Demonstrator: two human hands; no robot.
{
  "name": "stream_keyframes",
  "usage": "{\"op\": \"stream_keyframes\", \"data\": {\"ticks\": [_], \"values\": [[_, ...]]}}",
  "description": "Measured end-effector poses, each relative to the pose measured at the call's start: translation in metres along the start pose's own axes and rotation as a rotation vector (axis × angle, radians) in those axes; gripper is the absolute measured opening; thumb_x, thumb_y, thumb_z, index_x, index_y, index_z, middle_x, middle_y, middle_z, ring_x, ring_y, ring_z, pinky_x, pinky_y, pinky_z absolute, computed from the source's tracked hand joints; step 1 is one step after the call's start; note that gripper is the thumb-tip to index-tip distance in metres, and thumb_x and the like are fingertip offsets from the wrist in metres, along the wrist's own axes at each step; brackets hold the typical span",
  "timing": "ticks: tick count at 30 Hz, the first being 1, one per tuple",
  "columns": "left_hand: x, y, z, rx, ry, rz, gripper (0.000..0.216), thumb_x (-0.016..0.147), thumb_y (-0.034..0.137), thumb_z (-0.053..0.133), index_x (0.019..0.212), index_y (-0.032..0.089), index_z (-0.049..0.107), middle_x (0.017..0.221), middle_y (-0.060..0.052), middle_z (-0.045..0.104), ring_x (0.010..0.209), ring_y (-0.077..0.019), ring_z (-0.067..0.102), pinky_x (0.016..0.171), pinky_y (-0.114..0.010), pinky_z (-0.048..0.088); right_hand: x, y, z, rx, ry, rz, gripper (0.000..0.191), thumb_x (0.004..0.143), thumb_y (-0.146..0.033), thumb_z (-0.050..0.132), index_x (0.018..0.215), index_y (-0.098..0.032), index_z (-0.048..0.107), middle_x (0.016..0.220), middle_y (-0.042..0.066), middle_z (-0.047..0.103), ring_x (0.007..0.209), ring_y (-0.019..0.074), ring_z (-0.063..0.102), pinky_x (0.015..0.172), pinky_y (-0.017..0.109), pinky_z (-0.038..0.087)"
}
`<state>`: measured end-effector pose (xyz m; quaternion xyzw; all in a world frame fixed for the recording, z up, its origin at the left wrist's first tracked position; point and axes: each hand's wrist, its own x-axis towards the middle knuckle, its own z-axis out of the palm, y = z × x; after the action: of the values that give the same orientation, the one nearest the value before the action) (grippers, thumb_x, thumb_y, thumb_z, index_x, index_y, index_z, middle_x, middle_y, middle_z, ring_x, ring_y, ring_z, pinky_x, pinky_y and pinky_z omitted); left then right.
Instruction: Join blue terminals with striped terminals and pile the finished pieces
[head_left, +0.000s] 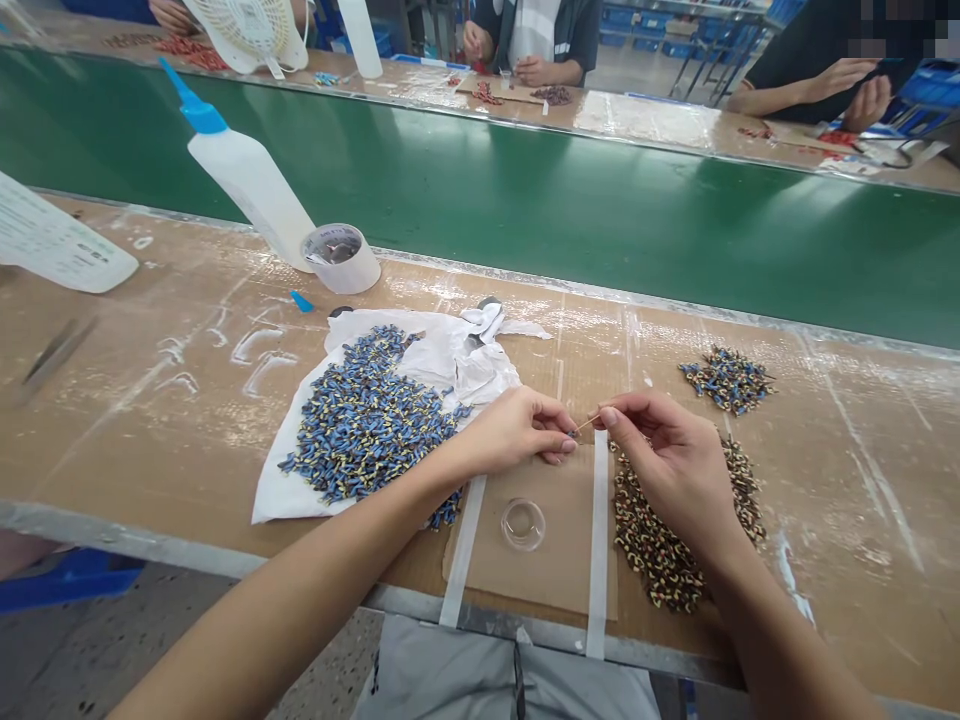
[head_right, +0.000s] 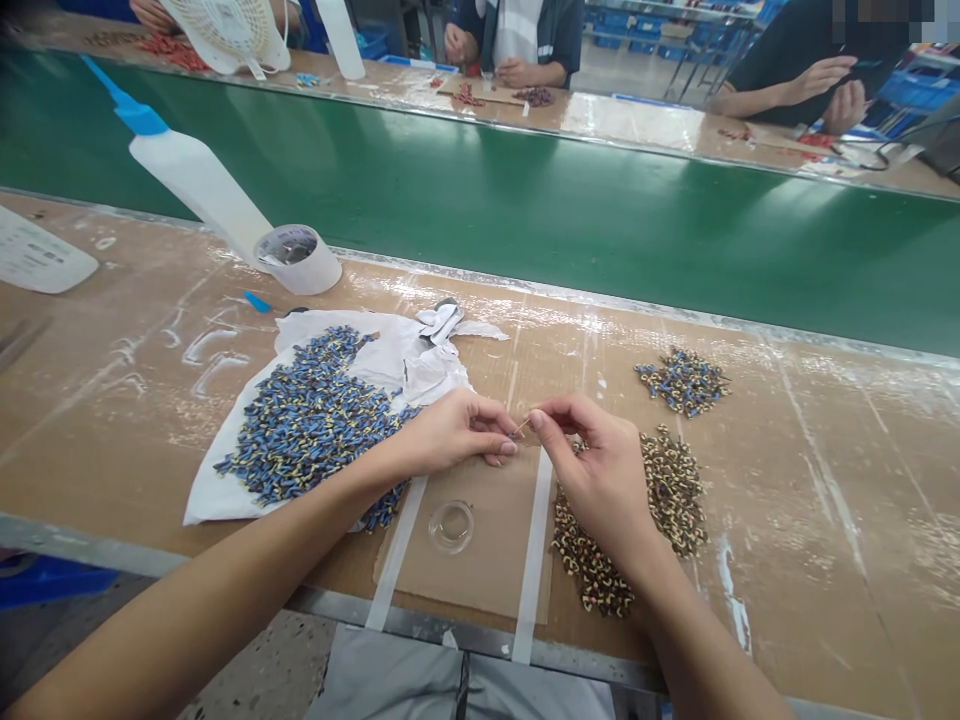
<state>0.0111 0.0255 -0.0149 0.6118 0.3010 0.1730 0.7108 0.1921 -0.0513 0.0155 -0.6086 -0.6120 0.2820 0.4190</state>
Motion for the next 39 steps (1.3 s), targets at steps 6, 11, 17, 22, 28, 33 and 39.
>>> {"op": "stream_keyframes", "data": {"ticks": [6, 11, 17, 22, 28, 33, 39], "values": [[-0.001, 0.002, 0.000, 0.004, -0.005, -0.003, 0.011, 0.078, 0.016, 0.069, 0.087, 0.009, 0.068, 0.070, -0.003, 0.064, 0.063, -0.0106, 0.061, 0.064, -0.023, 0.049, 0.001, 0.002, 0.000, 0.008, -0.008, -0.005, 0.012, 0.089, -0.032, 0.061, 0.089, -0.021, 0.066, 0.081, 0.002, 0.070, 0.076, 0.0163, 0.066, 0.069, 0.030, 0.050], [-0.001, -0.002, -0.001, 0.030, -0.027, 0.014, 0.014, 0.080, 0.021, 0.069, 0.090, 0.011, 0.068, 0.071, -0.003, 0.064, 0.066, -0.0118, 0.062, 0.067, -0.025, 0.050, 0.001, -0.001, 0.000, -0.027, -0.016, -0.036, 0.010, 0.088, -0.029, 0.062, 0.086, -0.020, 0.066, 0.078, 0.001, 0.069, 0.073, 0.0148, 0.066, 0.067, 0.028, 0.050], [-0.001, -0.003, -0.002, 0.041, -0.028, 0.022, 0.015, 0.081, 0.022, 0.067, 0.091, 0.011, 0.068, 0.074, -0.004, 0.066, 0.066, -0.0123, 0.063, 0.067, -0.026, 0.050, 0.001, -0.005, 0.000, -0.075, -0.021, -0.082, 0.009, 0.089, -0.026, 0.061, 0.086, -0.020, 0.067, 0.076, -0.001, 0.069, 0.070, 0.0124, 0.065, 0.065, 0.025, 0.048], [0.000, -0.003, -0.002, 0.025, -0.030, 0.032, 0.011, 0.080, 0.019, 0.067, 0.088, 0.011, 0.068, 0.074, -0.004, 0.066, 0.065, -0.0115, 0.062, 0.066, -0.025, 0.050, 0.002, -0.006, 0.000, -0.095, -0.019, -0.124, 0.007, 0.088, -0.023, 0.062, 0.084, -0.019, 0.066, 0.077, -0.002, 0.070, 0.069, 0.0103, 0.064, 0.064, 0.022, 0.047], [-0.001, -0.004, -0.003, 0.025, -0.043, 0.046, 0.012, 0.081, 0.020, 0.067, 0.090, 0.012, 0.068, 0.077, -0.005, 0.067, 0.069, -0.0124, 0.063, 0.069, -0.026, 0.050, 0.000, -0.008, 0.001, -0.122, -0.019, -0.175, 0.006, 0.089, -0.019, 0.061, 0.086, -0.019, 0.066, 0.078, -0.002, 0.070, 0.070, 0.0098, 0.063, 0.065, 0.022, 0.047], [-0.002, -0.001, -0.003, 0.014, -0.053, 0.057, 0.008, 0.080, 0.017, 0.066, 0.086, 0.012, 0.067, 0.074, -0.003, 0.064, 0.068, -0.0118, 0.061, 0.067, -0.025, 0.049, -0.001, -0.011, 0.001, -0.144, -0.045, -0.209, 0.007, 0.089, -0.018, 0.060, 0.086, -0.020, 0.066, 0.078, -0.002, 0.069, 0.069, 0.0101, 0.062, 0.064, 0.022, 0.046], [-0.003, 0.004, -0.001, 0.052, -0.057, 0.082, 0.006, 0.080, 0.014, 0.065, 0.084, 0.011, 0.068, 0.069, -0.001, 0.061, 0.065, -0.0105, 0.057, 0.064, -0.023, 0.045, -0.001, -0.011, 0.000, -0.167, -0.050, -0.221, 0.008, 0.089, -0.016, 0.059, 0.085, -0.019, 0.065, 0.078, -0.002, 0.068, 0.070, 0.0108, 0.061, 0.064, 0.023, 0.045]]}}
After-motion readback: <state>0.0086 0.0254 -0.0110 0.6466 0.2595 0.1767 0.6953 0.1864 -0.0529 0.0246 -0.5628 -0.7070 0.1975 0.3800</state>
